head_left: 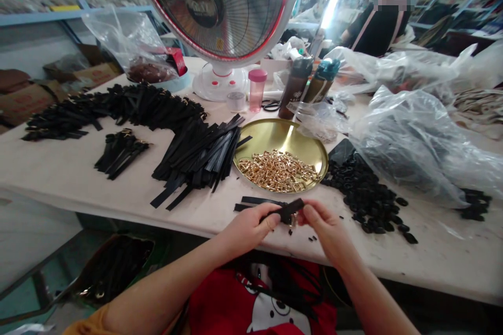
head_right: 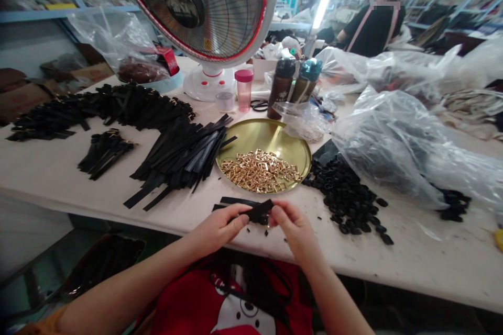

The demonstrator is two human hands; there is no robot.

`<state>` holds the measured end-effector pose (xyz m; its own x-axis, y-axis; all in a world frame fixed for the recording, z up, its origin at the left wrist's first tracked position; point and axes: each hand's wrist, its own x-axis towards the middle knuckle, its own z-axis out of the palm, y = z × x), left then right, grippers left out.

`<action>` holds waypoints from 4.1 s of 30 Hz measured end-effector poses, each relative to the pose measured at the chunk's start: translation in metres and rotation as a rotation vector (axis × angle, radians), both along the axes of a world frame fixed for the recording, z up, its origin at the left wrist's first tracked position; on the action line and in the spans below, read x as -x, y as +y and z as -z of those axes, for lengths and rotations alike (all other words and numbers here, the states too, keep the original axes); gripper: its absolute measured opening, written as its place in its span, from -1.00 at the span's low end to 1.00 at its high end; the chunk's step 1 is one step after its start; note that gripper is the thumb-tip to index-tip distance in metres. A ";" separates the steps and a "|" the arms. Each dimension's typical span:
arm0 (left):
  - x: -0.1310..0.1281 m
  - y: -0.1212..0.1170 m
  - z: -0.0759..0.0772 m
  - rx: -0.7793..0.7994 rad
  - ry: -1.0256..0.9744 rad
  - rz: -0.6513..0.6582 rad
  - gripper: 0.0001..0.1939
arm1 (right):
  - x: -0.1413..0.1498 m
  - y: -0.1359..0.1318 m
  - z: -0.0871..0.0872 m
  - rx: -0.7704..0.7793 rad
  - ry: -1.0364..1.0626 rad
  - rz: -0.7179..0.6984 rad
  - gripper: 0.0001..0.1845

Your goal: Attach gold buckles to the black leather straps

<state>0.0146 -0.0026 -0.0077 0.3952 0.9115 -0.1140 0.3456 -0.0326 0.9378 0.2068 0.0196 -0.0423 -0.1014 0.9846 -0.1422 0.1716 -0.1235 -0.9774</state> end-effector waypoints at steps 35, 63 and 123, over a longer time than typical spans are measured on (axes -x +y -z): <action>-0.008 0.000 -0.006 0.156 -0.366 -0.226 -0.73 | 0.018 0.010 -0.032 0.117 0.326 -0.011 -0.66; -0.013 -0.006 -0.006 0.190 -0.212 -0.132 -0.84 | 0.026 -0.032 -0.010 -0.259 -0.079 0.005 -0.86; -0.014 -0.029 -0.011 -0.030 -0.079 -0.049 -0.78 | 0.013 -0.048 -0.014 0.190 0.313 -0.248 -0.74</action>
